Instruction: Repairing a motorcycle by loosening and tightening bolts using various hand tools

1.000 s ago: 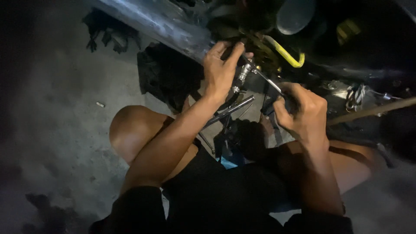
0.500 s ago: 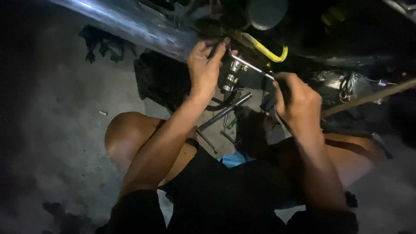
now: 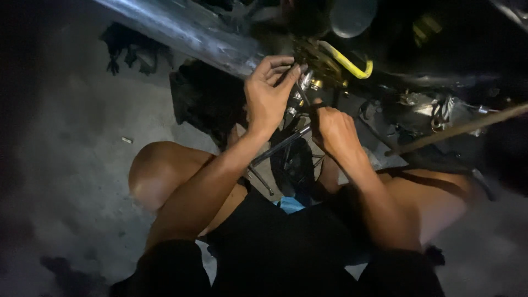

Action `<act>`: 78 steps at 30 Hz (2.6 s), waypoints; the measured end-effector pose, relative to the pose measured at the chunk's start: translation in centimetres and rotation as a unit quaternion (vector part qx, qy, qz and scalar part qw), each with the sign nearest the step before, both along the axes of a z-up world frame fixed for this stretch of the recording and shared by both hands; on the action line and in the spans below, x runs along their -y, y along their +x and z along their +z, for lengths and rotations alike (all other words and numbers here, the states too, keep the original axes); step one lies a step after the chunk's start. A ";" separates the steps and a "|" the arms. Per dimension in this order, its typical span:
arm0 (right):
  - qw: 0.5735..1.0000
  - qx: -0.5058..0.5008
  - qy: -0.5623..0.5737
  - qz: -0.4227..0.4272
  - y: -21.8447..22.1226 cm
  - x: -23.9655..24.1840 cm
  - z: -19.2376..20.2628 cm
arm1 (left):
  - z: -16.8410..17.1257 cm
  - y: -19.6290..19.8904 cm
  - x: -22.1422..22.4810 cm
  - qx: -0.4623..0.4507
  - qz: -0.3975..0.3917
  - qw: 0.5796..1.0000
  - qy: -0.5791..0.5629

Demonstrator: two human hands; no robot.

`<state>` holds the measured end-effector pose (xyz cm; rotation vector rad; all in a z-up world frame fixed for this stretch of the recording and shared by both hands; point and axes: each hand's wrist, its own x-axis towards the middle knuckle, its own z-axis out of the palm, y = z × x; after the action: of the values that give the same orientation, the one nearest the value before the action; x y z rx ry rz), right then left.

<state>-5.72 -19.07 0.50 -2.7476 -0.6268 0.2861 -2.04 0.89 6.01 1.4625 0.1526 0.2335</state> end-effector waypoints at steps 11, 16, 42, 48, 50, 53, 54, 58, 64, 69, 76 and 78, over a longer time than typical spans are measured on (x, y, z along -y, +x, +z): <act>0.982 0.050 0.178 -0.037 -1.2 -1.2 13.1 | -0.2 1.0 -1.7 -0.078 -0.058 0.988 -0.119; 0.961 0.165 0.216 -0.059 -1.5 0.2 14.2 | -0.1 1.5 -1.1 -0.127 -0.037 0.988 -0.084; 0.998 0.061 0.030 0.006 0.1 0.4 -0.3 | -0.6 0.5 0.4 0.017 -0.019 0.997 -0.076; 0.998 0.050 0.048 0.004 -0.4 -0.3 4.8 | -0.4 0.4 -0.6 -0.018 0.009 0.999 -0.025; 0.994 0.082 0.069 0.007 -0.9 -0.7 6.8 | -0.9 0.8 -0.9 -0.022 0.032 0.998 -0.042; 0.990 0.116 0.085 0.007 -1.5 -1.2 10.1 | -0.5 1.1 -0.9 -0.008 0.032 0.999 -0.029; 0.988 0.118 0.099 -0.013 -1.7 -1.5 11.1 | -0.3 1.0 -0.8 -0.017 0.009 0.994 -0.103; 0.979 0.145 0.136 -0.037 -2.5 -1.8 13.8 | 0.9 0.8 -0.5 -0.057 -0.013 0.989 -0.134; 0.935 0.240 0.253 -0.059 -3.3 -1.8 14.8 | -0.8 1.5 -0.7 -0.126 -0.039 0.957 -0.259; 0.916 0.266 0.300 -0.023 -2.8 -1.3 13.3 | -0.9 1.9 -1.0 -0.184 -0.048 0.951 -0.245; 0.964 0.211 0.136 -0.090 -2.1 0.9 13.0 | -2.1 1.9 -0.2 -0.128 -0.019 0.970 -0.205; 0.970 0.197 0.126 -0.070 -1.5 1.4 10.2 | -1.6 1.8 0.0 -0.120 -0.013 0.977 -0.178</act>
<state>-7.23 -20.49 10.66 -2.5956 -0.5152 -0.3575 -0.26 0.94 4.41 1.1310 0.3532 0.0031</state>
